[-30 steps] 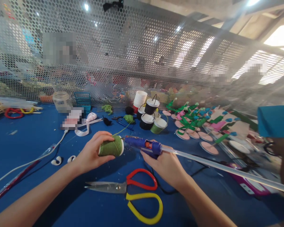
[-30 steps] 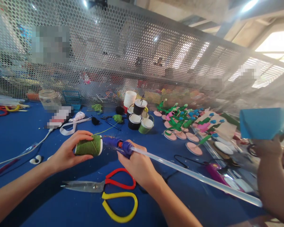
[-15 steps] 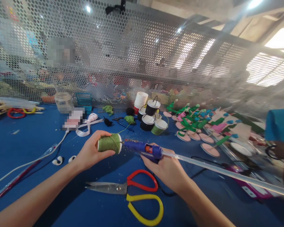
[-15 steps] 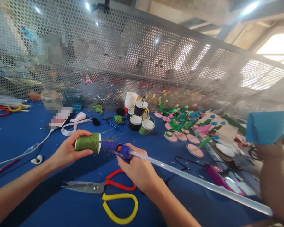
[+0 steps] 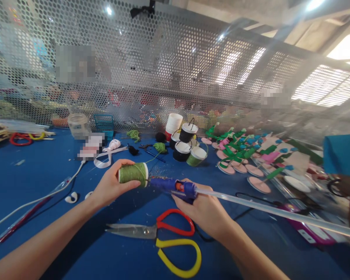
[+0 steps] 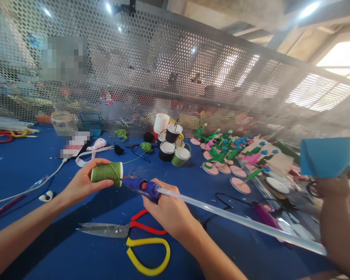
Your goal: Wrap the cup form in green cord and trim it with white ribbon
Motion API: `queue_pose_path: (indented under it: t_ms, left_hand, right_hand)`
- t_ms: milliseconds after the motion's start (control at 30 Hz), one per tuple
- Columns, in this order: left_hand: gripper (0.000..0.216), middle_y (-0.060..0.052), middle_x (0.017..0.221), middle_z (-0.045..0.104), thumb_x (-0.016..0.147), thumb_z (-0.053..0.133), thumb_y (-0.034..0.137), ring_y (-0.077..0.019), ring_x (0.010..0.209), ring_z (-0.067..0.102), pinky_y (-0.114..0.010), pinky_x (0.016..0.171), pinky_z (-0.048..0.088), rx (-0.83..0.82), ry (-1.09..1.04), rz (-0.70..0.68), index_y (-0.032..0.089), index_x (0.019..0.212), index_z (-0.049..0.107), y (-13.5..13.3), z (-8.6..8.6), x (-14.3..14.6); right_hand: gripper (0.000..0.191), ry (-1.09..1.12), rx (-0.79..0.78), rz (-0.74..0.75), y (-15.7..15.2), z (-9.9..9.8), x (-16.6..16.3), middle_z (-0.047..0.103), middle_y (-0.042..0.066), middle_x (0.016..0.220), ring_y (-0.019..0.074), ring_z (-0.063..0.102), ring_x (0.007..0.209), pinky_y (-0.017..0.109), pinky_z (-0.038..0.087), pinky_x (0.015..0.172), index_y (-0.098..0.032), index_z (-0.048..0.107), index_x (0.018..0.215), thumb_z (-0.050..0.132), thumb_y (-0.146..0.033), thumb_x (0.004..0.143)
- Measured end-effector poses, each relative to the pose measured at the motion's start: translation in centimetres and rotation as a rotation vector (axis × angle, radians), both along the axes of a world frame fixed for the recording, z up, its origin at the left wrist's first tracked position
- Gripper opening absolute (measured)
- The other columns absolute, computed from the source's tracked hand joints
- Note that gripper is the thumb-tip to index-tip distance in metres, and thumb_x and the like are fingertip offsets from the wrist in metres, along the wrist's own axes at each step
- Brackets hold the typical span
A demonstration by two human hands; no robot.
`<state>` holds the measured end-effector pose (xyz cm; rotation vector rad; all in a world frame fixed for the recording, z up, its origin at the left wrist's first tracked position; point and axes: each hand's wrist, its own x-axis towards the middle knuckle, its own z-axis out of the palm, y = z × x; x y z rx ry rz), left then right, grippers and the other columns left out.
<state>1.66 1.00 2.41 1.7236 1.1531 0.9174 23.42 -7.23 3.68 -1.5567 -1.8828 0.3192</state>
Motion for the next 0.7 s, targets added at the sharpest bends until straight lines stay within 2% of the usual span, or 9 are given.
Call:
queue_pose_path:
  t_ms: [167,300,367,433,467,567,700]
  left_hand:
    - [0.048,0.001,0.079,0.057,0.056,0.071,0.036,-0.0156,0.066,0.055,-0.028,0.06,0.046,-0.003,-0.009,0.013,0.019,0.095,0.05,0.0,0.1,0.0]
    - [0.045,-0.002,0.091,0.058,0.056,0.07,0.034,-0.017,0.073,0.057,-0.03,0.066,0.047,0.083,0.002,0.016,0.019,0.094,0.052,0.2,-0.1,0.0]
    - [0.045,-0.003,0.095,0.058,0.057,0.07,0.033,-0.0175,0.076,0.057,-0.03,0.068,0.047,0.091,-0.006,0.017,0.02,0.095,0.052,0.4,-0.3,-0.1]
    - [0.045,-0.003,0.097,0.057,0.058,0.069,0.034,-0.0188,0.08,0.057,-0.032,0.071,0.047,0.103,0.002,0.032,0.02,0.097,0.051,0.5,-0.5,-0.2]
    - [0.046,-0.004,0.098,0.057,0.058,0.069,0.034,-0.0199,0.083,0.057,-0.033,0.073,0.047,0.119,0.018,0.045,0.02,0.098,0.052,0.6,-0.6,-0.3]
    - [0.046,-0.004,0.101,0.057,0.058,0.069,0.034,-0.0229,0.091,0.056,-0.036,0.079,0.046,0.18,0.072,0.079,0.02,0.099,0.053,0.7,-0.8,-0.4]
    - [0.045,-0.005,0.102,0.056,0.06,0.069,0.034,-0.0251,0.095,0.055,-0.041,0.081,0.046,0.228,0.065,0.057,0.02,0.1,0.052,0.7,-1.0,-0.5]
  right_hand:
    - [0.012,0.113,-0.064,-0.05,0.0,0.6,-0.2,0.056,0.0,0.055,0.0135,0.05,0.049,0.025,0.041,0.049,-0.019,0.053,0.063,0.052,-0.028,0.071]
    - [0.02,0.41,-0.296,-0.111,0.6,1.2,0.3,0.05,-0.003,0.044,0.0105,0.043,0.039,0.024,0.038,0.041,-0.019,0.052,0.06,0.057,-0.037,0.067]
    - [0.024,0.545,-0.3,-0.147,1.4,1.0,0.9,0.05,-0.003,0.045,0.0093,0.043,0.039,0.023,0.037,0.04,-0.018,0.052,0.06,0.061,-0.04,0.064]
    - [0.029,0.645,-0.221,-0.204,2.4,0.3,1.6,0.056,-0.001,0.053,0.0094,0.047,0.045,0.022,0.039,0.044,-0.016,0.055,0.063,0.065,-0.043,0.059]
    - [0.031,0.668,-0.231,-0.227,2.9,-0.2,2.0,0.057,0.0,0.056,0.0095,0.048,0.047,0.022,0.039,0.044,-0.016,0.055,0.063,0.066,-0.045,0.058]
    - [0.036,0.641,-0.352,-0.251,4.5,-2.0,2.8,0.054,-0.001,0.051,0.0085,0.047,0.045,0.021,0.037,0.042,-0.016,0.054,0.061,0.06,-0.051,0.063]
    - [0.03,0.551,-0.424,-0.286,5.9,-4.2,3.1,0.048,-0.004,0.041,0.0088,0.045,0.035,0.021,0.034,0.037,-0.018,0.049,0.06,0.059,-0.044,0.068]
